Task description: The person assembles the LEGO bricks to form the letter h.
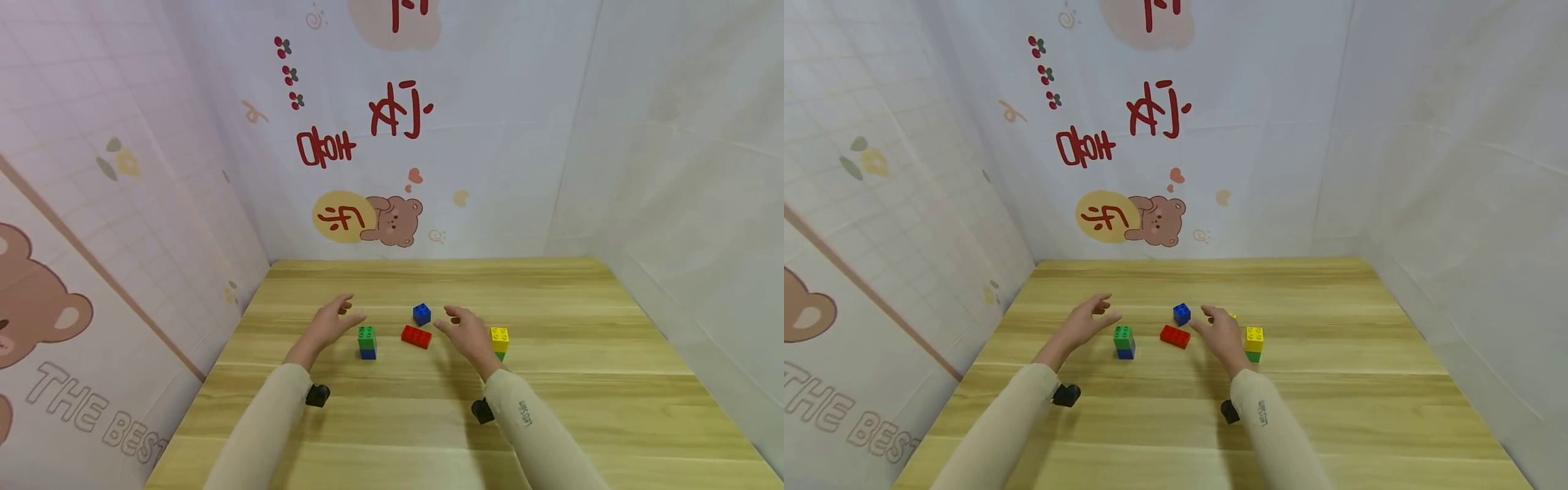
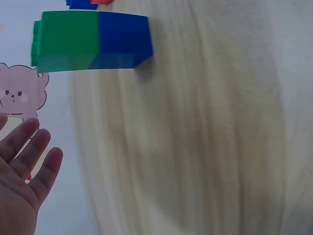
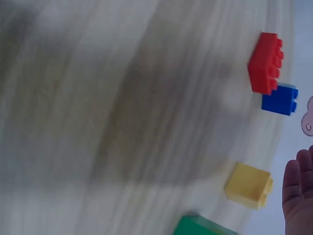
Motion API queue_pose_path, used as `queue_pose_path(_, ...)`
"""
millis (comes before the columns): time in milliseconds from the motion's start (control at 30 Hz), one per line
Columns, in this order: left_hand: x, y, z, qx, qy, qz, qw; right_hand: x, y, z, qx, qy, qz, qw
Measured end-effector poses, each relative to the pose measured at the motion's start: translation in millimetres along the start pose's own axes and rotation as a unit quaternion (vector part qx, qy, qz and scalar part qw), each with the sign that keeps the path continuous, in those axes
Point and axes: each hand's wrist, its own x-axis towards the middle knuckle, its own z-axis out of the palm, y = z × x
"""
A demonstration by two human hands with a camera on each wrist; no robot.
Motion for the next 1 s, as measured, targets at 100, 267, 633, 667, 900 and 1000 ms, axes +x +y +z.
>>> queue_pose_path(100, -4.3, -7.1, 0.7, -0.008, -0.004, -0.007, 0.9999, -0.8, 2.2, 8.7, 0.001, -0.008, 0.007, 0.9999)
queue_pose_path(267, -10.4, -13.8, 4.1, -0.008, -0.004, -0.011, 0.9999, -1.8, 6.9, 21.3, 0.013, -0.016, 0.015, 0.9997)
queue_pose_path(633, -16.5, -24.8, 15.9, -0.025, -0.012, -0.008, 0.9996, 6.2, 25.1, 53.2, 0.033, -0.021, 0.035, 0.9986)
queue_pose_path(667, -16.5, -26.0, 16.9, -0.024, -0.011, -0.007, 0.9996, 7.2, 25.9, 55.2, 0.030, -0.020, 0.033, 0.9988)
queue_pose_path(900, -17.3, -33.1, 23.5, -0.024, -0.015, 0.005, 0.9996, 10.9, 30.7, 62.3, 0.000, -0.007, 0.005, 1.0000)
queue_pose_path(1000, -17.9, -34.4, 26.3, -0.041, -0.014, 0.006, 0.9991, 10.0, 31.7, 62.8, -0.003, -0.005, -0.002, 1.0000)
